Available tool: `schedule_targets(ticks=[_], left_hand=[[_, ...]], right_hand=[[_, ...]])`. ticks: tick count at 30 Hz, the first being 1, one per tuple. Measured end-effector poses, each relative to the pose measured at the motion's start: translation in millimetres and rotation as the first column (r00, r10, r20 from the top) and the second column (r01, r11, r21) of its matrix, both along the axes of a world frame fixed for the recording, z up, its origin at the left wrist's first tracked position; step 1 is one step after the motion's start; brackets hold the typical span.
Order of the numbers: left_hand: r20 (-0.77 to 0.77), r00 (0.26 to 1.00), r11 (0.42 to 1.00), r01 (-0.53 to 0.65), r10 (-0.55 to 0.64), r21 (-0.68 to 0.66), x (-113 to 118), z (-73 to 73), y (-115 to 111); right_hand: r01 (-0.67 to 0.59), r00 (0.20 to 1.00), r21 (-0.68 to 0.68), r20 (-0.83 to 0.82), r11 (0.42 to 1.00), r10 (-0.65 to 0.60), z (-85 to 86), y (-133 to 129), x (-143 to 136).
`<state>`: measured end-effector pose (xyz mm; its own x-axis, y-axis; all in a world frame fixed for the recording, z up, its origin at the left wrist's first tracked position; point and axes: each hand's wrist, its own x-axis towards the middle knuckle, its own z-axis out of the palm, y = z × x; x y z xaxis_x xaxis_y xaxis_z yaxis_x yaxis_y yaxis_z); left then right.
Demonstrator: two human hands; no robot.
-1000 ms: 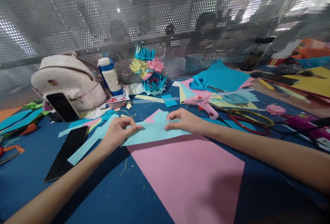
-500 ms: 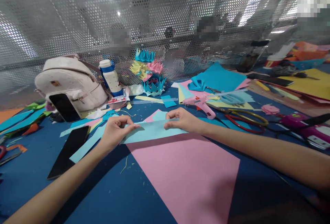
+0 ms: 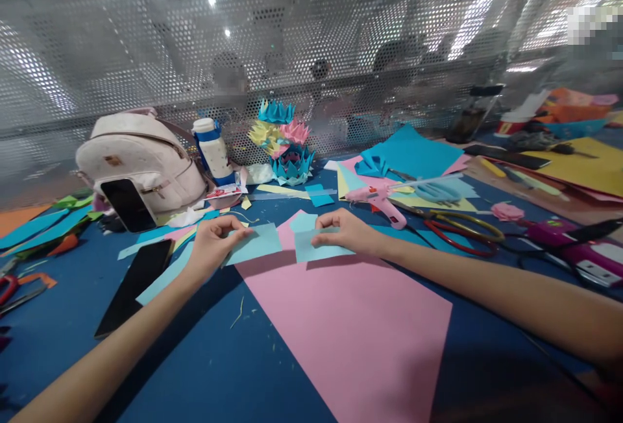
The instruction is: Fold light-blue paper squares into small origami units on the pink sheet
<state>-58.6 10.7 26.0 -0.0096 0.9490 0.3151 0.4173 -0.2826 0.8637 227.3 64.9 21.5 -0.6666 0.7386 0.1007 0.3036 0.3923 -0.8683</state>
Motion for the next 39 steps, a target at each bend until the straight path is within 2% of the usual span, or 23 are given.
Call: schedule_targets(ticks=[2,4,7,11,13,15,18,21,24,27,30,35,39], left_hand=[[-0.005,1.0,0.998,0.001,-0.002,-0.066,3.1,0.9,-1.5],[0.006,1.0,0.995,0.022,-0.022,-0.094,8.5,1.5,-4.2],[0.071,0.99,0.982,0.132,-0.123,-0.137,20.1,-1.2,-10.2],[0.179,0.949,0.924,0.299,-0.261,-0.238,39.1,-10.0,-19.5],[0.216,0.931,0.908,0.342,-0.294,-0.241,48.2,-12.4,-23.1],[0.261,0.913,0.892,0.378,-0.314,-0.249,56.0,-11.7,-25.8],[0.336,0.882,0.868,0.424,-0.33,-0.26,64.1,-7.4,-28.8],[0.382,0.865,0.854,0.442,-0.326,-0.273,66.2,-5.5,-31.1],[0.418,0.871,0.854,0.407,-0.256,-0.325,63.3,-8.2,-31.8],[0.403,0.9,0.872,0.326,-0.168,-0.366,59.5,-11.0,-31.2],[0.388,0.91,0.879,0.299,-0.145,-0.371,58.1,-10.7,-30.7],[0.418,0.891,0.852,0.352,-0.178,-0.386,60.2,-8.7,-30.7],[0.545,0.82,0.81,0.434,-0.174,-0.394,61.3,-9.4,-31.8]], right_hand=[[-0.024,0.999,0.048,0.05,0.999,0.021,1.7,-4.6,-2.4],[0.0,0.998,0.161,0.068,0.987,-0.011,4.2,-10.7,-5.3],[0.056,0.998,0.3,-0.001,0.952,-0.058,8.2,-20.5,-9.7],[-0.016,0.995,0.275,-0.087,0.961,0.041,11.9,-34.2,-13.5],[-0.092,0.988,0.334,-0.09,0.938,0.129,12.8,-41.4,-14.0],[-0.174,0.975,0.439,-0.046,0.882,0.215,12.8,-47.5,-13.8],[-0.292,0.951,0.591,0.096,0.752,0.294,11.3,-52.2,-13.4],[-0.384,0.92,0.694,0.232,0.609,0.316,8.3,-51.1,-13.0],[-0.406,0.912,0.743,0.289,0.532,0.292,5.2,-47.4,-12.3],[-0.396,0.917,0.749,0.292,0.532,0.272,3.1,-44.9,-11.4],[-0.383,0.923,0.741,0.275,0.552,0.27,2.2,-44.0,-11.5],[-0.356,0.931,0.734,0.229,0.578,0.283,3.0,-44.7,-13.2],[-0.382,0.917,0.731,0.222,0.566,0.332,2.0,-45.8,-15.0]])
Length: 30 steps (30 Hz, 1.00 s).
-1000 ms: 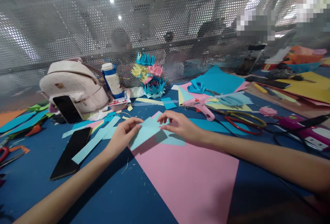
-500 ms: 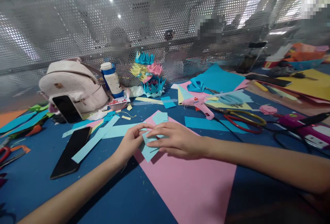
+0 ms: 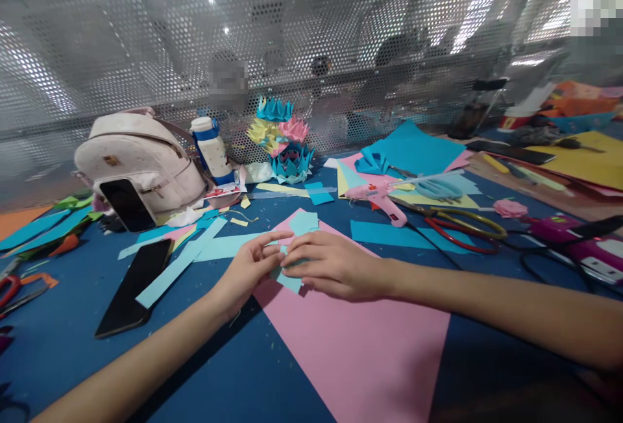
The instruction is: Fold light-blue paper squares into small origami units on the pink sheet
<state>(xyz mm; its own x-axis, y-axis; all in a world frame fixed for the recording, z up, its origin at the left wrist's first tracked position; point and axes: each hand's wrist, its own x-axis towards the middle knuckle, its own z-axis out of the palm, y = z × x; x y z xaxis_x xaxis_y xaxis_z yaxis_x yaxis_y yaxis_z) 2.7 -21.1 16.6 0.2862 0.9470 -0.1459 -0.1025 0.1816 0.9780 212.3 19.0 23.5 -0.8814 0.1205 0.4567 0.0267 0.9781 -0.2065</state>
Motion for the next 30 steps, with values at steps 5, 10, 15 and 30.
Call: schedule_targets(ticks=[5,10,15,30], left_hand=[[0.067,0.998,0.999,0.018,-0.015,-0.037,-0.5,-1.8,-0.4],[-0.019,0.997,0.993,0.08,-0.079,0.087,1.0,-1.0,0.9],[-0.094,0.991,0.983,0.113,-0.1,0.145,5.8,-3.2,-3.6],[-0.104,0.994,0.919,0.058,-0.018,0.391,14.3,5.8,-17.2]], right_hand=[[-0.033,0.999,-0.095,-0.007,0.995,0.032,1.1,-4.5,-1.8],[0.127,0.98,-0.423,-0.087,0.897,-0.179,11.0,-10.6,-3.0],[0.302,0.936,-0.712,0.095,0.635,-0.338,11.1,-10.7,-4.9],[0.215,0.948,-0.952,0.149,0.22,-0.28,-3.3,-0.4,-6.1]])
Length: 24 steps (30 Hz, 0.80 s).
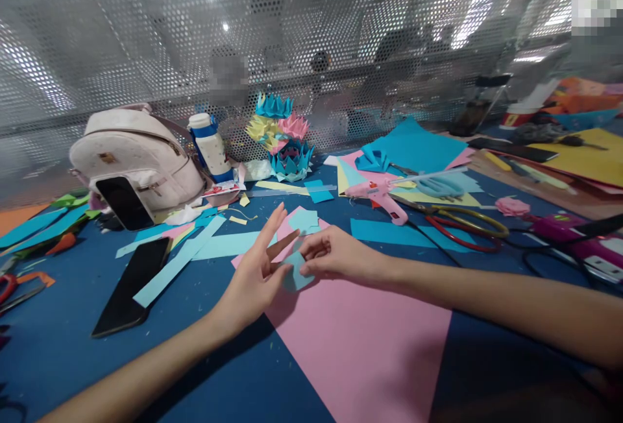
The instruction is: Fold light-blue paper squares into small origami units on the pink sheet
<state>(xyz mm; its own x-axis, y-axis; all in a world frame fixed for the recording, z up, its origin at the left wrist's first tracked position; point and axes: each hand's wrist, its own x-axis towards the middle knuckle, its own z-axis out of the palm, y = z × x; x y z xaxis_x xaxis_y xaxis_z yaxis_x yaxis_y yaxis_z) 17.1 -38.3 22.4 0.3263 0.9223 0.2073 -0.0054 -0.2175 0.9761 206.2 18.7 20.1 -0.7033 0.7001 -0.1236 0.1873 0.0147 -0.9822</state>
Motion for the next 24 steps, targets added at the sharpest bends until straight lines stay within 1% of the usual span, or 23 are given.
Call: schedule_targets(ticks=[2,3,5,7,10,13,16,24], left_hand=[[0.035,0.999,1.0,-0.031,0.031,0.003,0.2,-3.1,1.3],[0.045,0.997,0.998,-0.066,0.066,-0.01,0.0,-5.3,2.5],[0.027,0.988,0.986,-0.149,0.151,-0.075,-1.2,-10.7,5.6],[-0.021,0.981,0.966,-0.196,0.195,-0.17,-2.9,-15.9,8.5],[-0.067,0.982,0.944,-0.188,0.176,-0.271,-4.3,-19.8,10.5],[-0.067,0.98,0.93,-0.199,0.188,-0.308,-4.0,-20.1,9.7],[-0.077,0.977,0.925,-0.214,0.2,-0.313,-3.0,-20.5,8.1],[-0.12,0.968,0.919,-0.245,0.218,-0.31,-1.7,-22.2,5.5]], right_hand=[[0.042,0.999,-0.003,0.006,0.999,-0.042,-3.0,4.1,0.3],[0.069,0.998,0.003,0.005,0.998,-0.069,-4.4,6.1,0.4],[0.125,0.992,0.004,-0.012,0.992,-0.125,-7.6,9.3,0.5],[0.164,0.986,-0.009,-0.038,0.986,-0.165,-10.9,11.1,0.5],[0.164,0.984,-0.016,-0.062,0.986,-0.165,-15.0,10.6,0.5],[0.134,0.986,-0.064,-0.089,0.989,-0.14,-16.0,7.6,-0.1],[0.132,0.986,-0.095,-0.094,0.987,-0.141,-14.3,4.8,-1.4],[0.115,0.99,-0.042,-0.08,0.992,-0.118,-13.6,3.3,-1.6]])
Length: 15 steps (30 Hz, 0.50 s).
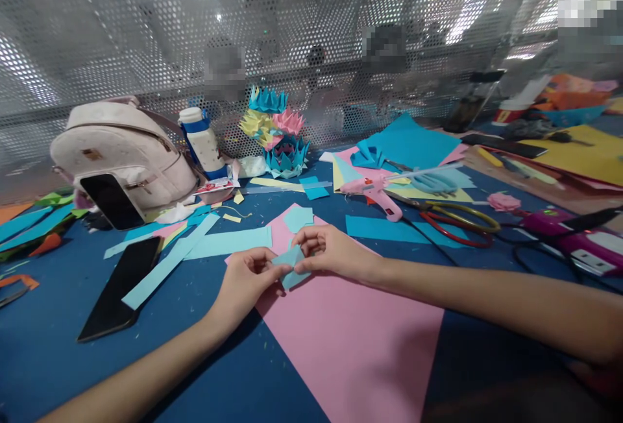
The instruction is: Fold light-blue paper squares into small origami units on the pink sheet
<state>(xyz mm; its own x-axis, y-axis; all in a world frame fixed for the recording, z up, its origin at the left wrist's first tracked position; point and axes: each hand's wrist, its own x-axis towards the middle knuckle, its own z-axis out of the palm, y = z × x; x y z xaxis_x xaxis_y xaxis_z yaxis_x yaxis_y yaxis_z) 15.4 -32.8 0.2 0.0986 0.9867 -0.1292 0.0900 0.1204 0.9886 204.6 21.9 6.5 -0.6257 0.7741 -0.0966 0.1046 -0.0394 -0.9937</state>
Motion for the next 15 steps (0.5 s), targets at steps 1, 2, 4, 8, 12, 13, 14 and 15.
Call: schedule_targets(ticks=[1,2,4,8,12,13,14,15], left_hand=[[0.0,1.0,1.0,-0.001,0.001,0.003,-0.1,-0.2,0.2],[0.0,1.0,1.0,0.0,0.0,0.006,-0.3,-0.5,0.4],[-0.002,1.0,1.0,-0.003,0.003,0.013,-0.7,-1.2,0.5],[-0.018,1.0,1.0,-0.004,0.005,0.019,-0.5,-1.4,-1.2],[-0.077,0.997,0.998,-0.019,0.024,0.066,0.4,-0.2,-3.6],[-0.098,0.995,0.996,-0.027,0.035,0.086,0.5,-0.1,-4.0],[-0.118,0.992,0.994,-0.033,0.045,0.103,0.4,0.0,-4.3],[-0.133,0.99,0.993,-0.038,0.054,0.116,0.2,0.0,-4.6]], right_hand=[[-0.001,1.0,0.003,0.006,1.0,0.001,-0.4,0.2,0.2],[-0.003,1.0,0.008,0.009,1.0,0.003,-0.9,0.5,0.3],[-0.006,1.0,0.019,0.008,1.0,0.006,-1.5,0.9,0.3],[0.008,1.0,0.028,0.004,1.0,-0.008,-0.9,1.1,-0.4],[0.027,0.999,-0.008,0.036,1.0,-0.027,1.4,1.4,-0.2],[0.031,0.998,-0.003,0.045,1.0,-0.031,1.8,1.6,0.0],[0.037,0.998,0.012,0.054,0.999,-0.038,2.1,1.9,0.4],[0.043,0.997,0.032,0.06,0.999,-0.045,2.1,2.0,0.7]])
